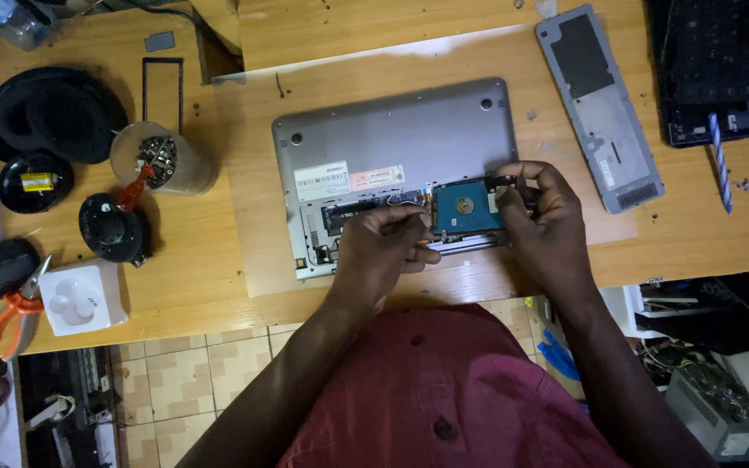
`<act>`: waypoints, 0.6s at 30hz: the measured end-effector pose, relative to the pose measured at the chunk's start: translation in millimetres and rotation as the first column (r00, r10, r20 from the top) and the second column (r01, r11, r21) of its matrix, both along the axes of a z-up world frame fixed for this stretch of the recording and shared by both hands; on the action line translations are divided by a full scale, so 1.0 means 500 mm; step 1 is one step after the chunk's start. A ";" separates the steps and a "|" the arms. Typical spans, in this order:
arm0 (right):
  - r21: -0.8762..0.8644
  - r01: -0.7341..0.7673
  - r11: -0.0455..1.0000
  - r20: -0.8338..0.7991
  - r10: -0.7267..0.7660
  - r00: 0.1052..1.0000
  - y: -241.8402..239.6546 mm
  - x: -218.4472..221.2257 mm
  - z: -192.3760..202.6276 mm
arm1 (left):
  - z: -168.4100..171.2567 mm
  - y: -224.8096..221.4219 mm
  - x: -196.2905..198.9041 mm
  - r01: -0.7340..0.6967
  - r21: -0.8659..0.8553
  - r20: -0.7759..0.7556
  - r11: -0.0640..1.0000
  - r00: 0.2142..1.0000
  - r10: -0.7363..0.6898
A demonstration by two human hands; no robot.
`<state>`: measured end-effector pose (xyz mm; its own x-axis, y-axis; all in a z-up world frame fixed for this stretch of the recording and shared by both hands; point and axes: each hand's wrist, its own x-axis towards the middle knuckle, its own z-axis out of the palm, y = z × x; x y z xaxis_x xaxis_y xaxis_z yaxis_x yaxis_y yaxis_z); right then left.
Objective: Disassembling a laptop by removing screws and the back cover to access and manipulate internal components.
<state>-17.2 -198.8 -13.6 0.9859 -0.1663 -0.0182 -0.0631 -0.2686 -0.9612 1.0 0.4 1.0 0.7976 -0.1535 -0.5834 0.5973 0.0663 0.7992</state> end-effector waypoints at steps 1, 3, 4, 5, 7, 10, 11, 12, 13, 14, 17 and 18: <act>0.001 -0.001 1.000 0.000 0.001 1.000 -0.001 0.002 0.003 | -0.003 -0.001 0.000 -0.001 0.001 0.000 1.000 1.000 0.001; 0.069 -0.026 0.997 -0.034 0.029 0.999 -0.001 0.005 0.009 | -0.010 -0.002 0.001 -0.009 -0.004 0.001 1.000 1.000 0.009; 0.071 -0.027 0.997 -0.035 0.030 0.999 0.001 0.004 0.014 | -0.012 0.000 -0.001 -0.010 -0.003 0.000 1.000 1.000 0.010; 0.067 -0.049 0.997 -0.056 0.052 0.997 0.000 0.003 0.019 | -0.013 0.000 -0.002 -0.023 -0.019 -0.004 1.000 1.000 0.022; 0.062 -0.070 0.996 -0.076 0.074 0.994 0.000 0.004 0.027 | -0.013 0.000 -0.003 -0.035 -0.036 -0.008 0.999 0.999 0.034; 0.033 -0.095 0.995 -0.089 0.098 0.991 0.001 0.009 0.036 | -0.011 0.002 -0.003 -0.016 -0.003 -0.010 1.000 1.000 0.016; 0.016 -0.113 0.993 -0.106 0.114 0.988 0.001 0.011 0.040 | -0.013 0.003 -0.003 -0.020 -0.022 -0.010 1.000 1.000 0.019; -0.001 -0.131 0.991 -0.123 0.129 0.984 0.002 0.012 0.044 | -0.016 0.003 -0.004 -0.023 -0.041 -0.010 0.999 1.000 0.023; 0.000 -0.131 0.991 -0.123 0.130 0.984 0.001 0.014 0.044 | -0.016 0.004 -0.003 -0.024 -0.041 -0.010 0.999 1.000 0.023; -0.013 -0.141 0.990 -0.132 0.138 0.982 0.000 0.015 0.043 | -0.017 0.004 -0.002 -0.015 -0.031 -0.006 0.999 1.000 0.015; -0.028 -0.151 0.988 -0.142 0.146 0.979 -0.001 0.020 0.041 | -0.009 0.004 0.000 -0.003 -0.010 -0.010 1.000 1.000 0.003; -0.029 -0.152 0.988 -0.142 0.147 0.979 0.000 0.022 0.040 | -0.005 0.003 0.000 0.000 0.002 -0.018 1.000 1.000 0.000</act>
<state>-6.1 -198.8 6.2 0.9880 -0.0204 -0.1533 -0.1516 -0.3226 -0.9343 1.2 2.0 -1.8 0.7872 -0.1521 -0.5977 0.6113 0.0645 0.7888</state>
